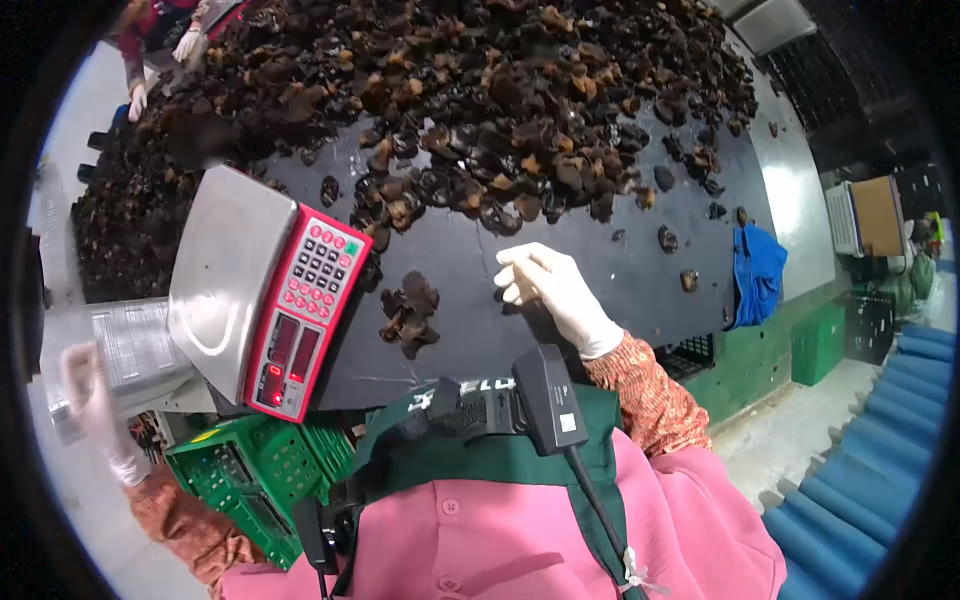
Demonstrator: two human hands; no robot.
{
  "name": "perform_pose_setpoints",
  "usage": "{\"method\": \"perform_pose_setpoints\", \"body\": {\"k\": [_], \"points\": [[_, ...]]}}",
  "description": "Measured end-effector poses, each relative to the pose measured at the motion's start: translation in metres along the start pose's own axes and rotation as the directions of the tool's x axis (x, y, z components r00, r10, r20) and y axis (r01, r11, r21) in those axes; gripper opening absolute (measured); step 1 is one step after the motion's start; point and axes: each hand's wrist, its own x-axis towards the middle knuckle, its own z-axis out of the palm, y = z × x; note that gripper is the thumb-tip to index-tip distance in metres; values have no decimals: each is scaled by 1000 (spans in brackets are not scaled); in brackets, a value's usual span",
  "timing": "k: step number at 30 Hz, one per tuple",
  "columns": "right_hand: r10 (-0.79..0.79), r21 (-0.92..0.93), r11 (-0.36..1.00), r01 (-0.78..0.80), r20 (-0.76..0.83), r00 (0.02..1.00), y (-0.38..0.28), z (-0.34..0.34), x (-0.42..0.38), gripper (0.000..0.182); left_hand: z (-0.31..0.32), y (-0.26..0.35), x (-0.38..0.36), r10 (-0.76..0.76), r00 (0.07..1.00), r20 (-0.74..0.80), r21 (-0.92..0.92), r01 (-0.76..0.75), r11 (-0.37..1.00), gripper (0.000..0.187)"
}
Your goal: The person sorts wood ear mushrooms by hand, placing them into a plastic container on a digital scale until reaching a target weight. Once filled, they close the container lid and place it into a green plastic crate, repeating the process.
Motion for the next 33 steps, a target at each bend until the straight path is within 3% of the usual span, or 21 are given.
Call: {"method": "perform_pose_setpoints", "body": {"k": [2, 4, 7, 10, 11, 14, 16, 18, 20, 23, 24, 27, 28, 30, 32, 33], "points": [[-12, -36, 999, 13, 5, 1000, -7, 4, -4, 27, 48, 4, -25, 191, 977, 92, 104, -201, 974, 10], [-40, -107, 993, 40, 0, 999, -6, 2, -3, 25, 88, 2, -46, 370, 897, 244, 100, -403, 910, 17], [1, -180, 984, -6, -28, 1000, -12, 4, -2, 25, 117, 0, -67, 423, 807, 411, 154, -519, 841, 22], [-51, -297, 954, 45, -14, 999, -21, 15, 6, 26, 112, 33, -73, 484, 839, 248, 266, -540, 799, 37], [-91, -318, 944, 91, 15, 996, -25, 22, 12, 25, 107, 45, -75, 500, 843, 199, 299, -538, 788, 43], [-318, -515, 785, 344, 141, 938, -29, 44, 42, 23, 115, 80, -105, 423, 880, 218, -91, -413, 906, 39], [-433, -591, 656, 470, 215, 875, -29, 63, 62, 20, 145, 97, -129, 419, 813, 405, -289, -321, 902, 34], [-538, -679, 441, 586, 322, 779, -26, 78, 77, 19, 185, 95, -158, 426, 782, 456, -299, -316, 900, 43], [-587, -670, 280, 687, 446, 675, -16, 89, 80, 14, 211, 97, -182, 236, 798, 555, -307, -68, 949, 62], [-510, -730, 140, 669, 526, 681, -2, 102, 67, 17, 238, 112, -197, 212, 859, 466, -308, -68, 949, 90], [-480, -749, 105, 654, 537, 694, 5, 102, 61, 14, 243, 118, -195, 279, 871, 403, -261, -183, 948, 91], [-386, -697, 225, 681, 577, 719, 7, 94, 50, 10, 260, 120, -201, 241, 848, 471, -488, 23, 873, 78], [-430, -719, 204, 665, 544, 720, 4, 94, 53, 10, 259, 121, -196, 329, 820, 468, -446, -102, 889, 74], [-526, -761, 159, 629, 474, 706, -10, 94, 66, 11, 263, 118, -198, 354, 822, 446, -484, -111, 868, 73], [-609, -814, 39, 579, 440, 660, -30, 108, 82, 19, 261, 119, -198, 246, 852, 463, -576, 78, 814, 69], [-678, -786, -47, 616, 478, 558, -30, 115, 98, 23, 261, 116, -199, 261, 877, 404, -550, 5, 835, 68]]}}
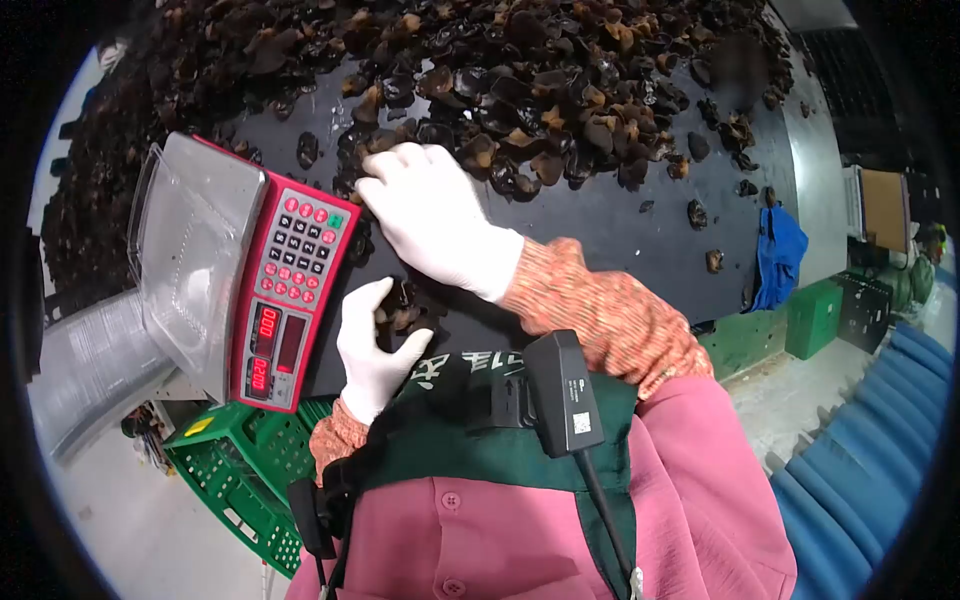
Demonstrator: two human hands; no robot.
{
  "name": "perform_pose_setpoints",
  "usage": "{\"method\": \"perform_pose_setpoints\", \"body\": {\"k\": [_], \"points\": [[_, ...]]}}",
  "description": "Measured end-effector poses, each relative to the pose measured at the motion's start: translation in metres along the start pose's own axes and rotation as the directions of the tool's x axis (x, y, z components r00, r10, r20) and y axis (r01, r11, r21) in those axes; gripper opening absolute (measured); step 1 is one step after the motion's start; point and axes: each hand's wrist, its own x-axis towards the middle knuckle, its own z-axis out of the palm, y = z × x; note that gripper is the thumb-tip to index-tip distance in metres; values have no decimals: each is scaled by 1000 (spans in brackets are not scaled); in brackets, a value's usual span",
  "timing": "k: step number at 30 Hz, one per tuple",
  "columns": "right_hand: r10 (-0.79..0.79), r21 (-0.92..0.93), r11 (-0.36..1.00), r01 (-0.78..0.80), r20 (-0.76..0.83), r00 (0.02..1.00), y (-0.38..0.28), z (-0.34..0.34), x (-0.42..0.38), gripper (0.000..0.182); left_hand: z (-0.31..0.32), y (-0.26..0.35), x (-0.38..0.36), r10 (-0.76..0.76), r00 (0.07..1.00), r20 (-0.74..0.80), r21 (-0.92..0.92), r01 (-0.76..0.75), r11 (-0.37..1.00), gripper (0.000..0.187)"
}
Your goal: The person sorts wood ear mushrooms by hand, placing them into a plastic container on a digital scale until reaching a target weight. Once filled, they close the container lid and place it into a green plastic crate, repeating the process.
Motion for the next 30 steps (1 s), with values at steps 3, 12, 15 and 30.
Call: {"method": "perform_pose_setpoints", "body": {"k": [3, 12, 15, 30], "points": [[-143, -93, 986, 139, -42, 989, 20, 13, 43, 28, -3, -1, 27, 52, 994, -101, 87, -43, 995, 62], [-270, 47, 961, 271, 341, 900, 24, 0, 14, 16, 24, -19, -4, -142, 988, -64, 403, 156, 902, 81], [-315, 203, 946, 254, 377, 871, 17, -13, -13, 15, 25, -17, 4, -147, 988, 39, 347, 124, 930, 94], [-178, 28, 984, 177, 257, 950, 13, -28, -74, 45, 5, -10, 1, 53, 993, -107, 72, -45, 996, 64]]}}
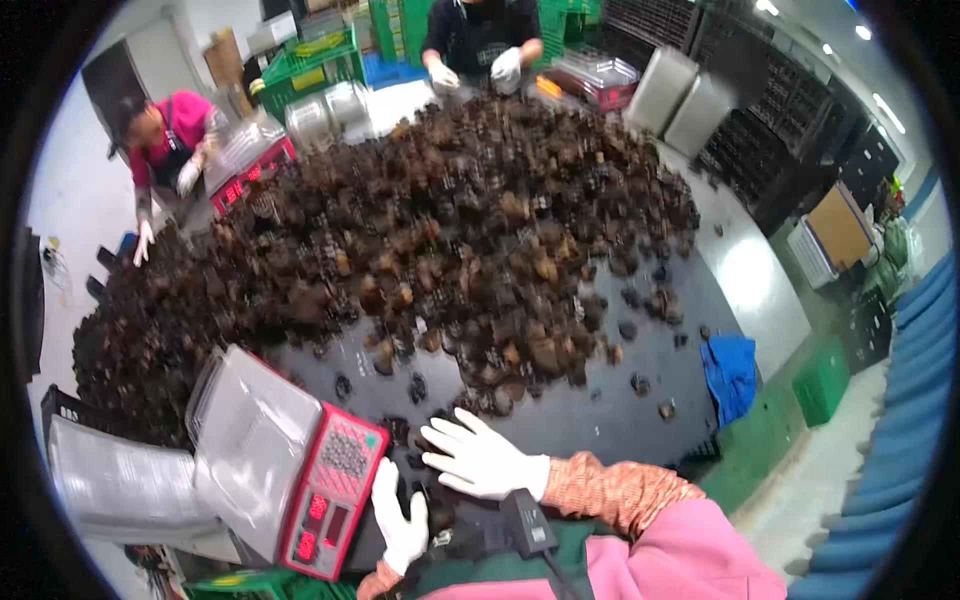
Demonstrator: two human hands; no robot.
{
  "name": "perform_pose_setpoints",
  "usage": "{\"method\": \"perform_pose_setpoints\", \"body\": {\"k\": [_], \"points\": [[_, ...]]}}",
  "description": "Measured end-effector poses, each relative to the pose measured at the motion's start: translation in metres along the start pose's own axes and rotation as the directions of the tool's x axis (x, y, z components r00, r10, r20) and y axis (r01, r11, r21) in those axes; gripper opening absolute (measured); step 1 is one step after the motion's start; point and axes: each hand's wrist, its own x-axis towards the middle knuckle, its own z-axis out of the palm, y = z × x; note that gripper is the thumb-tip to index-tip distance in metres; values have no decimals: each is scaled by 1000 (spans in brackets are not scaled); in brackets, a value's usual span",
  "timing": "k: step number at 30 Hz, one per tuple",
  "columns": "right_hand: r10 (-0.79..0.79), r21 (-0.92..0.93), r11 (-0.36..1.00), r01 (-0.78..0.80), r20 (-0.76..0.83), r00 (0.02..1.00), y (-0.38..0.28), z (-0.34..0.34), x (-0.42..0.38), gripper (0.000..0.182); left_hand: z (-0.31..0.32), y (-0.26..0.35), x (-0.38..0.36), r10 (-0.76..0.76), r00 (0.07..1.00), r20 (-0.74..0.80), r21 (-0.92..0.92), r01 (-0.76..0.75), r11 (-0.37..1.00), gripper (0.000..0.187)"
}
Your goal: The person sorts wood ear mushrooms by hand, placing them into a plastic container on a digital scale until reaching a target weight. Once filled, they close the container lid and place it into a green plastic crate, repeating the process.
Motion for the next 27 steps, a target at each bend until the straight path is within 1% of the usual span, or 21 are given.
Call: {"method": "perform_pose_setpoints", "body": {"k": [1, 2, 3, 4, 5, 6, 7, 8, 9, 11, 12, 15, 17, 18, 20, 23, 24, 25, 26, 27], "points": [[-31, 49, 998, 32, -27, 999, -5, -3, -14, 43, 1, -5, -3, 15, 1000, 27, -23, -14, 1000, 64], [-63, 80, 994, 70, -86, 994, -9, -13, -22, 41, 0, 0, 2, 15, 1000, 4, -80, -15, 997, 62], [-49, 136, 989, 56, -54, 997, -12, -25, -26, 36, -2, 9, 6, -70, 997, 16, -114, 72, 991, 58], [-11, 186, 982, 30, -100, 995, -10, -26, -39, 30, 0, 3, 2, -57, 998, -12, -138, 55, 989, 62], [40, 138, 990, -18, -156, 987, -8, -32, -48, 30, -1, 3, 1, -51, 999, -6, -87, 51, 995, 61], [182, 192, 965, -180, 10, 983, -10, -52, -49, 27, -2, 1, -2, -75, 997, 11, -61, 76, 995, 59], [227, 209, 963, -172, -278, 933, 1, -41, -59, 25, -3, -1, 1, -81, 997, 15, -68, 82, 994, 57], [317, 194, 945, -265, -336, 887, 2, -37, -67, 24, -3, 0, -3, -128, 992, 17, -72, 129, 989, 56], [366, 167, 930, -327, -359, 859, 6, -35, -69, 24, -4, 0, -4, -170, 985, 17, -77, 171, 982, 55], [357, 143, 934, -327, -399, 845, 19, -37, -65, 24, -5, 0, -2, -181, 984, -8, -120, 178, 977, 51], [390, 159, 921, -356, -376, 840, 21, -36, -60, 24, -6, 1, 0, -193, 981, -9, -125, 190, 974, 50], [285, 97, 958, -270, -424, 860, 31, -31, -32, 25, -6, 6, 8, -205, 979, -10, -130, 202, 971, 48], [255, 17, 964, -265, -342, 904, 35, -26, -13, 32, -5, 9, 13, -190, 982, 7, -113, 190, 975, 48], [247, -50, 959, -278, -327, 912, 35, -22, -3, 34, -3, 12, 16, -199, 980, 6, -81, 199, 977, 49], [258, -170, 934, -315, -292, 921, 37, -11, 13, 43, -2, 20, 21, -207, 978, 15, -81, 208, 975, 45], [225, -208, 942, -265, -196, 954, 32, 0, 12, 44, -2, 16, 22, -196, 980, 30, -95, 198, 976, 45], [213, -75, 971, -225, -140, 967, 23, -3, 7, 44, -3, 15, 21, -186, 982, 32, -88, 188, 978, 46], [195, 75, 980, -185, -155, 968, 15, -2, -2, 39, -4, 13, 19, -180, 983, 31, -83, 182, 980, 46], [144, 143, 981, -128, -106, 984, 8, -6, -11, 36, -5, 7, 15, -188, 981, 55, -103, 193, 976, 55], [91, 217, 973, -76, -58, 994, 3, -14, -14, 33, -3, 3, 14, -180, 983, 47, -102, 183, 978, 56]]}}
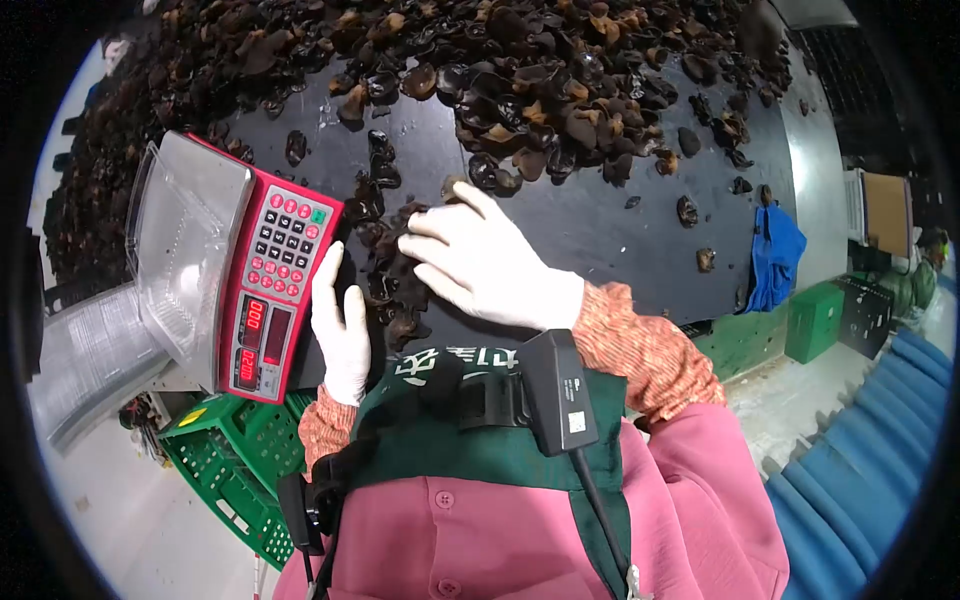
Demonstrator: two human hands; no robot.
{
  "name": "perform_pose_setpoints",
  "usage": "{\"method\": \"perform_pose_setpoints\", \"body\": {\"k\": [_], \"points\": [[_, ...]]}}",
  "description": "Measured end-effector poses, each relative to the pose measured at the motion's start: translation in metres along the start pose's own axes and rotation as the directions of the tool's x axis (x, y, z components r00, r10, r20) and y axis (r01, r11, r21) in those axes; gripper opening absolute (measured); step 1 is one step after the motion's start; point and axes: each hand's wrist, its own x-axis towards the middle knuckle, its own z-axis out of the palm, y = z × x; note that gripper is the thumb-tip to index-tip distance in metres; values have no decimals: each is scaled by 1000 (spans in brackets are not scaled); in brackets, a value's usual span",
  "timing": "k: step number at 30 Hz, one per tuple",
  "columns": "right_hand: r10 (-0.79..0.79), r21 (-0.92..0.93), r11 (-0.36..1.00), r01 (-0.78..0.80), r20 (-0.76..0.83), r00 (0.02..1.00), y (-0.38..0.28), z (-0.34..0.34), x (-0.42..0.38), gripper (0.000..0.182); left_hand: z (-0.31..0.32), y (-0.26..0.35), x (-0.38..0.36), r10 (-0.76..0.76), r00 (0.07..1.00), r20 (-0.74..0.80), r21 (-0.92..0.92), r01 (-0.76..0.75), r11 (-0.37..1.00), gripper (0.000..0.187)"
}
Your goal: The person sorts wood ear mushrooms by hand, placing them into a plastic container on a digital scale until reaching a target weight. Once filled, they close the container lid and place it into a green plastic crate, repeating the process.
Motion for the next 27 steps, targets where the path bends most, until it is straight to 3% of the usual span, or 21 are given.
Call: {"method": "perform_pose_setpoints", "body": {"k": [5, 6, 8, 11, 12, 14, 17, 18, 20, 23, 26, 27], "points": [[62, 107, 994, -23, -382, 922, 26, 0, 36, 19, 6, -6, -3, -1, 1000, -13, -17, 1, 1000, 60], [130, 122, 988, -94, -326, 936, 28, -3, 49, 22, 6, -7, -2, 2, 1000, -23, -24, -3, 1000, 59], [65, 6, 998, -67, -323, 944, 44, 13, 75, 27, 5, -11, -2, 33, 999, -17, -16, -33, 999, 58], [-25, -318, 947, -46, -215, 976, 45, 36, 101, 46, 3, -10, -3, 12, 1000, -9, -40, -12, 999, 59], [-61, -353, 936, -18, -213, 975, 44, 42, 102, 42, 2, -6, -2, -9, 1000, -6, -56, 9, 998, 59], [-96, -356, 932, 70, -57, 994, 41, 41, 94, 36, 2, -4, -3, -25, 1000, -4, -72, 24, 997, 59], [-51, -208, 977, 38, -59, 997, 4, 25, 64, 11, 3, -9, -4, 9, 1000, -14, -74, -10, 997, 62], [21, -174, 985, -1, 113, 993, -11, 13, 53, 10, 2, -9, -3, 27, 1000, -7, -80, -28, 996, 63], [-113, -47, 993, 112, -17, 993, -21, 19, 17, 12, 5, -9, 0, 68, 998, 16, -98, -66, 993, 64], [-172, 62, 984, 167, 91, 981, -27, 5, -12, 24, 8, -4, 8, 49, 997, 62, -88, -44, 995, 66], [-144, 3, 989, 146, -164, 976, -9, -9, -4, 26, 13, -7, 21, 117, 991, 64, -59, -114, 992, 63], [-80, -51, 996, 69, -266, 960, 2, -15, 7, 27, 15, -4, 25, 115, 992, 54, -43, -112, 993, 61]]}}
